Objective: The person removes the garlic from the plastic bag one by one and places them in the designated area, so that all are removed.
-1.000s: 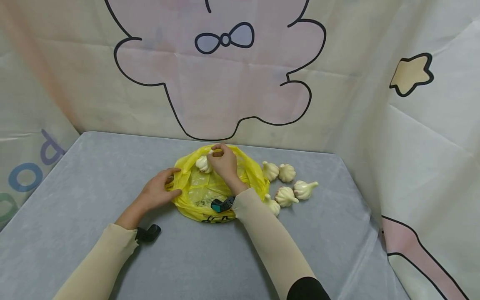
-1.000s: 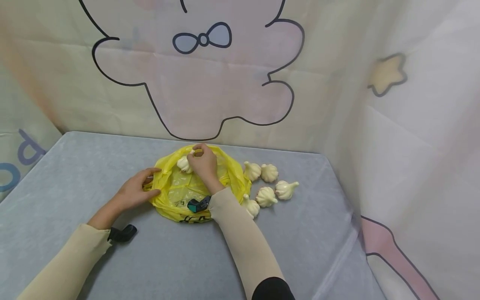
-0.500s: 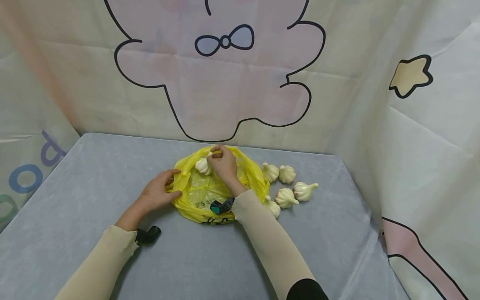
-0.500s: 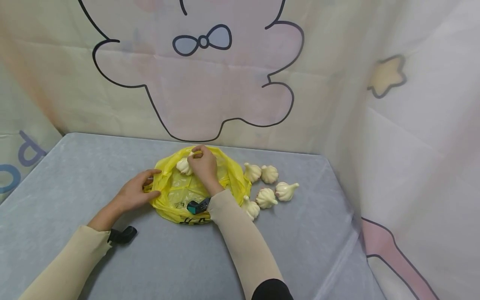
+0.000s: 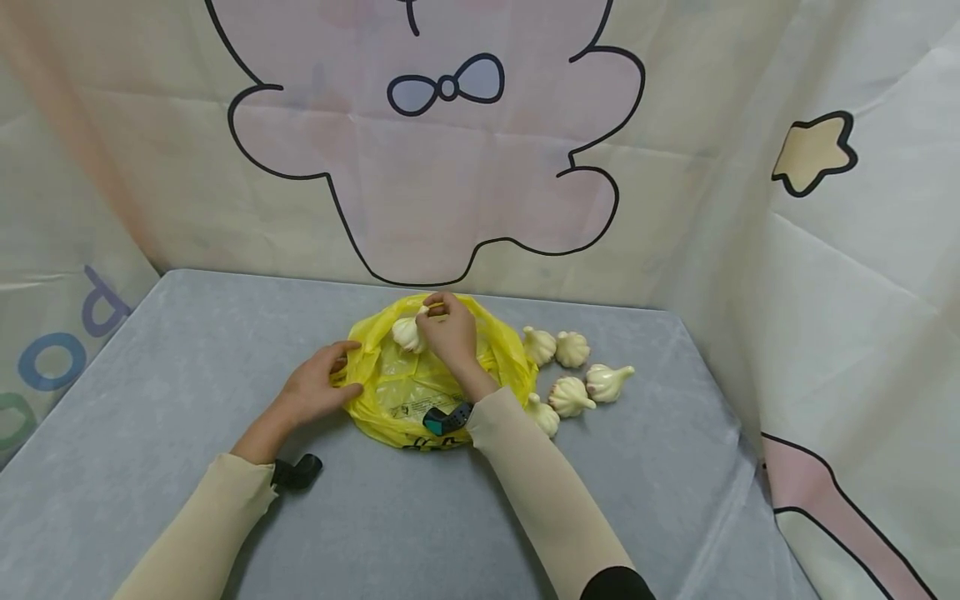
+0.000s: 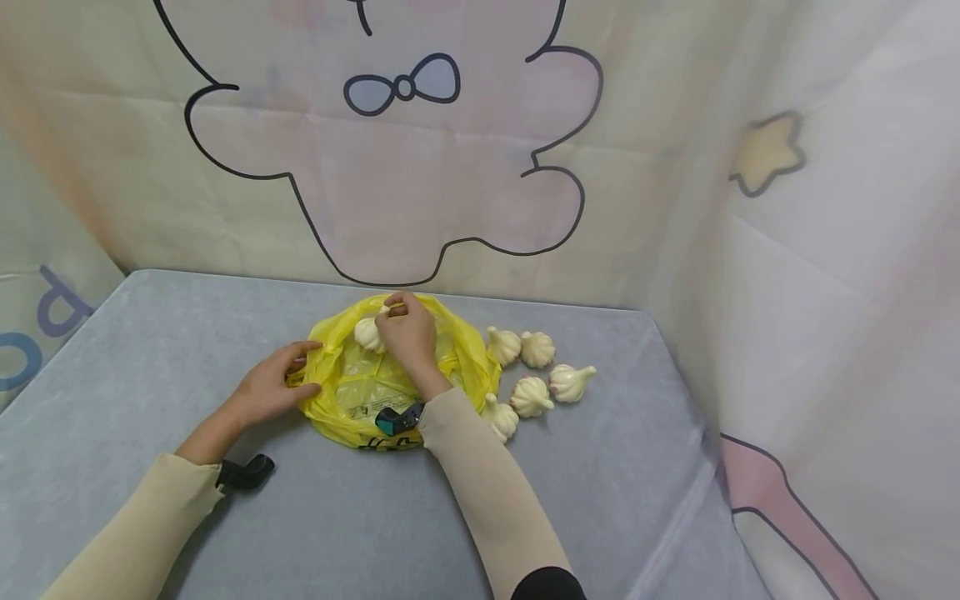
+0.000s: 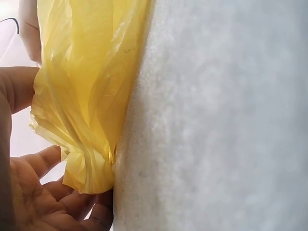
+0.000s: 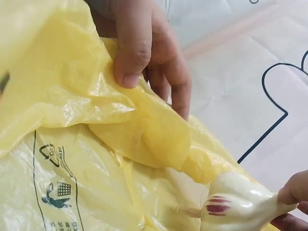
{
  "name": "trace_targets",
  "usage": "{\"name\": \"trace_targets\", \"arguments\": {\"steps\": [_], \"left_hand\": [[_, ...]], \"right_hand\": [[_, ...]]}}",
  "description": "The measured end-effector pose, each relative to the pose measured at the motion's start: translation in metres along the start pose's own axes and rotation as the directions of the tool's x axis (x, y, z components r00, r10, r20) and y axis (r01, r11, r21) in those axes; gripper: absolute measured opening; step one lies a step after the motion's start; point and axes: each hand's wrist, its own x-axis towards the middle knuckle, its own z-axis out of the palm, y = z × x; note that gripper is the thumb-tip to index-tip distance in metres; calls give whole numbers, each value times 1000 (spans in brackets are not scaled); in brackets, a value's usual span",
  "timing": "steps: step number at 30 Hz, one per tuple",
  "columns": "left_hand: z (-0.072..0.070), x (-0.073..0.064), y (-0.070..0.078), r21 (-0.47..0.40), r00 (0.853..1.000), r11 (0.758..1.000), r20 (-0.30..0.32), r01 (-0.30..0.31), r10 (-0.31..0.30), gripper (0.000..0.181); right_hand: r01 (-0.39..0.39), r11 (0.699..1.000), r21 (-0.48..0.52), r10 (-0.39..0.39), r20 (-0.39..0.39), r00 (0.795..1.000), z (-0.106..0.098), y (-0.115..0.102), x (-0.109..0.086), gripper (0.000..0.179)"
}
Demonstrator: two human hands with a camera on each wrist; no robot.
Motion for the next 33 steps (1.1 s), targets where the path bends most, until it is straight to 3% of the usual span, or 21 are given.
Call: {"name": "trace_targets", "arguments": {"steps": [7,16,24,33], "left_hand": [[1,-1,1,4,1000,1000,9,8,-8,68],[-2,0,-1,4,1000,1000,3,-5,5,68],[-2,1,-2,-8,1000,1000,8,0,0,69],[-1,2,-2,-3,1000,1000,23,20,-20,69]], "right_hand": [[37,998,56,-36,-25,999,-10,-6,-12,15],[207,963,173,-204,-40,978,-27,-28,-29,21],[264,939,219,-266,-25,964,-42,-40,-43,24],[282,936,210,-283,-26,959,-60,-42,-58,24]]}}
